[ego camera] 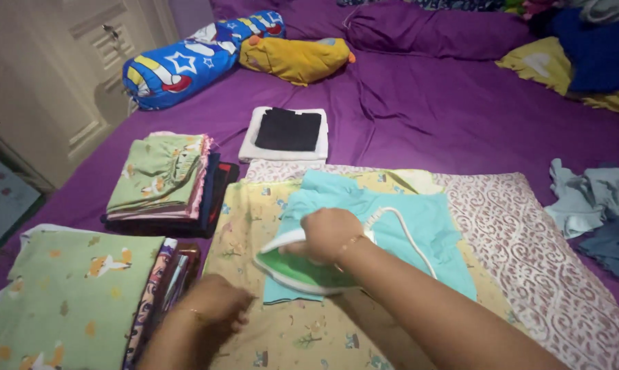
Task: The recorder is ironing and folding small items of clothing on a bed.
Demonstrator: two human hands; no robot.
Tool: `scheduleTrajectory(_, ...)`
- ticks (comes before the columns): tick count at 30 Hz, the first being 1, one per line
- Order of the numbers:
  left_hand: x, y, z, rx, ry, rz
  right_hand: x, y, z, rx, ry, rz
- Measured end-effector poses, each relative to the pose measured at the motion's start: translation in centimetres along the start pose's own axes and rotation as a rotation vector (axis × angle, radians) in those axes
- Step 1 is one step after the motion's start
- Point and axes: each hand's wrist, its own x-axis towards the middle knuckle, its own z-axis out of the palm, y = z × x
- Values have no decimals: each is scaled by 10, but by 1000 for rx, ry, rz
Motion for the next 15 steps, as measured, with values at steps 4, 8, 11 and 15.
scheduleTrajectory(4,30,-13,-46,-56,121,226,-22,-13,12,-26,-68,-135)
scheduleTrajectory(8,-18,33,-52,-212,409,337,-21,-42,30,31,40,-291)
scheduleTrajectory(11,-26,46,-43,-285,477,342,-20,-48,35,68,93,-351)
scheduleTrajectory(15,39,17,-29,181,714,365,-27,-14,37,89,130,-317)
